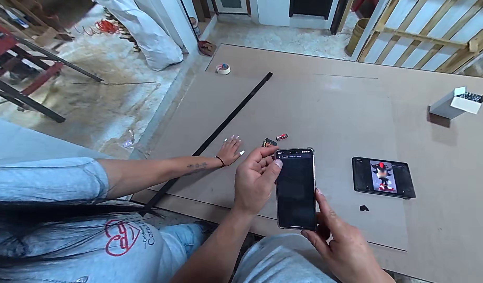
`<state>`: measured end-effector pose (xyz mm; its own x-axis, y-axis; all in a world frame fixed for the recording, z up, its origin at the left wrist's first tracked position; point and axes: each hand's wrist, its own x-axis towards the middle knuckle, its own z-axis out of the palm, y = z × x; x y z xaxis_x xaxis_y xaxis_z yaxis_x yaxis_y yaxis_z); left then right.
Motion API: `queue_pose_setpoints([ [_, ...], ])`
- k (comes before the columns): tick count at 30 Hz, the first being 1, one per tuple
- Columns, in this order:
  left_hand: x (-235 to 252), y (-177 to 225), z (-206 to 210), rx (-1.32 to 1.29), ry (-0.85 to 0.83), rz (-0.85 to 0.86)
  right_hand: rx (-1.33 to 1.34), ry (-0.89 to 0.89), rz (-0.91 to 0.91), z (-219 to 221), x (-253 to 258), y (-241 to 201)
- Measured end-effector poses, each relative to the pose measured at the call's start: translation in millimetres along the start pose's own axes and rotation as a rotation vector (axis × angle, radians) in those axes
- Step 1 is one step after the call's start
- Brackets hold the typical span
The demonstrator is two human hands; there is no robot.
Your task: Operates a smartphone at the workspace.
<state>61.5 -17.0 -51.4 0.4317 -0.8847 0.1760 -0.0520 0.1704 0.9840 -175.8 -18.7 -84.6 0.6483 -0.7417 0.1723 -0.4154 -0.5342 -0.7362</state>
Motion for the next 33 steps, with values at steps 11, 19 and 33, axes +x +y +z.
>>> queue_pose_setpoints([
  [11,-2.1,-2.0,-2.0,-0.062,-0.004,-0.028,0.043,-0.011,0.005,1.8,-1.1,1.1],
  [19,5.4,-4.9,-2.9,-0.01,0.094,0.039,0.039,-0.027,0.008,2.3,-0.8,0.6],
  [33,-4.9,-4.9,-5.6,-0.089,-0.079,-0.007,0.135,-0.017,0.045,1.4,-0.1,0.6],
])
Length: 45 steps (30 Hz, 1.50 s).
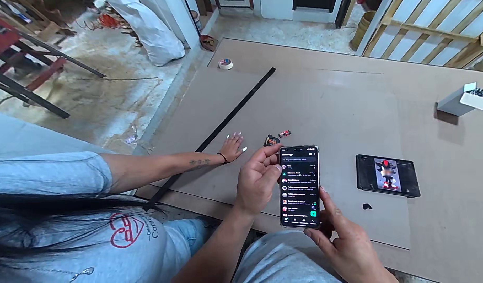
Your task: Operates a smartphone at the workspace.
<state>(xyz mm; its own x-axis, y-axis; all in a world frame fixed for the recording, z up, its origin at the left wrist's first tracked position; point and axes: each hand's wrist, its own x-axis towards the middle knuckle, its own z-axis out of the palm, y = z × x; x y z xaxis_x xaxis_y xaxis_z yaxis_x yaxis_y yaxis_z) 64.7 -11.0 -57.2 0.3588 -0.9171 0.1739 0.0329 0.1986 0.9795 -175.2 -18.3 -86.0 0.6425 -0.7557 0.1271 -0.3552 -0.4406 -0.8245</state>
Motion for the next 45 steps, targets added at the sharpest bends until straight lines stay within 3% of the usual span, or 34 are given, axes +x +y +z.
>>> queue_pose_setpoints([
  [11,-2.9,-5.2,1.7,-0.017,-0.072,-0.05,-0.024,-0.002,0.009,-0.2,-0.6,-0.6],
  [17,2.7,-11.4,-1.4,0.043,-0.142,0.041,-0.001,-0.03,0.051,-4.5,2.7,-15.1],
  [23,3.4,-13.1,9.8,0.058,-0.06,0.061,-0.004,-0.047,0.06,-11.3,1.8,-13.6],
  [34,-4.0,-3.6,0.3,-0.005,-0.091,-0.083,-0.089,-0.009,0.005,-1.1,1.9,-5.5],
  [45,0.1,-8.7,-3.6,-0.036,-0.107,-0.048,-0.093,-0.02,0.014,-0.7,3.8,-11.1],
])
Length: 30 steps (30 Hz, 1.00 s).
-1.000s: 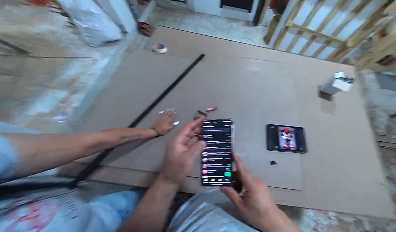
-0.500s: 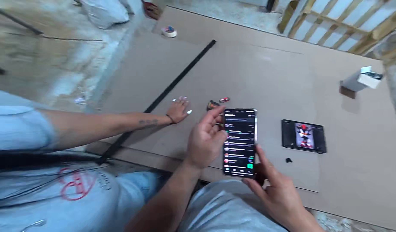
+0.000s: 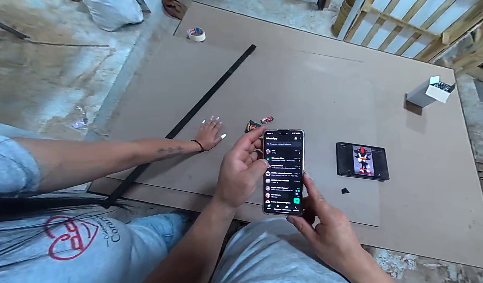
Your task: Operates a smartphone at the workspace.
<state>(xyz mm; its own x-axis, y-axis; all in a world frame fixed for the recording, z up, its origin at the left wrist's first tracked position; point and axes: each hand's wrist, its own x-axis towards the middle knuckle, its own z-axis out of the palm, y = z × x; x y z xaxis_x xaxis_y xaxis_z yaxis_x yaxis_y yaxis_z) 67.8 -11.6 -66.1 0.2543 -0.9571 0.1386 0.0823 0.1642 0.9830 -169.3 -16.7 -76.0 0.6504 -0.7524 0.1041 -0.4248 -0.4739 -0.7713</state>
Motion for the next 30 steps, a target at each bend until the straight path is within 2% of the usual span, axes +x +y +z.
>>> queue_pose_setpoints([
  [12,0.0,3.7,2.3,-0.003,0.036,-0.015,0.007,0.006,0.001,0.5,0.1,-1.3],
  [16,-0.5,5.1,7.7,0.093,0.101,-0.025,-0.029,0.013,-0.013,1.6,0.7,-1.3],
  [20,-1.6,-1.2,0.5,-0.028,0.056,-0.016,-0.132,0.015,-0.028,3.5,1.0,2.2],
  [25,-3.3,1.6,2.1,0.113,0.17,-0.088,-0.28,0.014,-0.089,6.2,2.5,9.4],
  [30,2.2,-4.4,-3.0,0.129,0.228,-0.066,-0.312,0.028,-0.135,10.7,7.1,9.7],
])
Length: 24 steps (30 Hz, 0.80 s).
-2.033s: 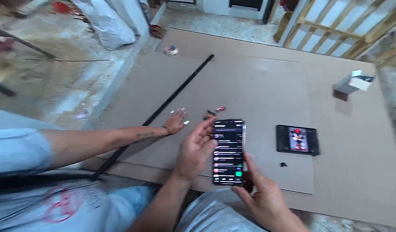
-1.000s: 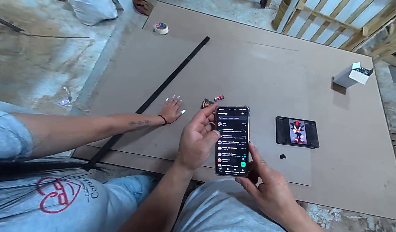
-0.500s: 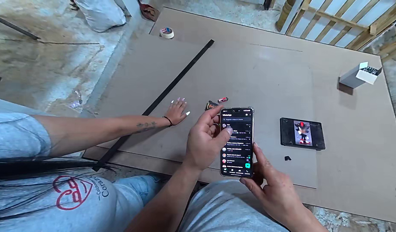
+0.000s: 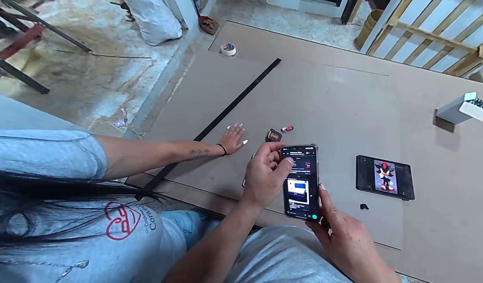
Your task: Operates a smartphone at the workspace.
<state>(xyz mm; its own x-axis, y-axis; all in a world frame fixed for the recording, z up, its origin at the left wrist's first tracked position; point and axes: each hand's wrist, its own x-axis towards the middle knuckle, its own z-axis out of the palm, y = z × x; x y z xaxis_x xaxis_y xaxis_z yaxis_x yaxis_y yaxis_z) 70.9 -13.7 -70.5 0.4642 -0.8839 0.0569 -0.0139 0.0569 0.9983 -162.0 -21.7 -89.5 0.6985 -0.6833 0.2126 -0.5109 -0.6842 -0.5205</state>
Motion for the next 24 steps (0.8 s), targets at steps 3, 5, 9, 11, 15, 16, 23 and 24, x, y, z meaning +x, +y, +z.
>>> queue_pose_setpoints([
  [3,1.3,1.3,-2.8,0.051,0.003,-0.01,0.01,-0.003,-0.003,2.4,2.0,-1.3],
  [5,2.4,0.4,-4.0,0.06,0.003,-0.014,0.013,-0.005,0.004,3.7,2.1,-1.8],
  [9,5.6,-8.2,-5.2,0.003,-0.021,-0.011,0.051,-0.034,0.056,4.9,-1.6,0.7],
  [11,1.7,-19.8,-3.8,-0.068,-0.044,-0.047,0.076,-0.068,0.094,7.4,-6.3,4.8],
  [15,-23.7,-60.2,-1.5,-0.165,-0.059,-0.208,0.114,-0.198,0.174,18.1,-19.5,16.9],
  [16,-31.4,-68.4,-1.8,-0.161,-0.047,-0.257,0.106,-0.242,0.185,20.5,-22.6,17.6],
  [23,-35.0,-91.4,-4.4,0.0,0.06,-0.374,-0.028,-0.293,0.063,38.6,-23.1,19.9],
  [24,-33.5,-93.2,-4.2,0.028,0.067,-0.392,-0.042,-0.291,0.047,42.0,-23.8,19.9],
])
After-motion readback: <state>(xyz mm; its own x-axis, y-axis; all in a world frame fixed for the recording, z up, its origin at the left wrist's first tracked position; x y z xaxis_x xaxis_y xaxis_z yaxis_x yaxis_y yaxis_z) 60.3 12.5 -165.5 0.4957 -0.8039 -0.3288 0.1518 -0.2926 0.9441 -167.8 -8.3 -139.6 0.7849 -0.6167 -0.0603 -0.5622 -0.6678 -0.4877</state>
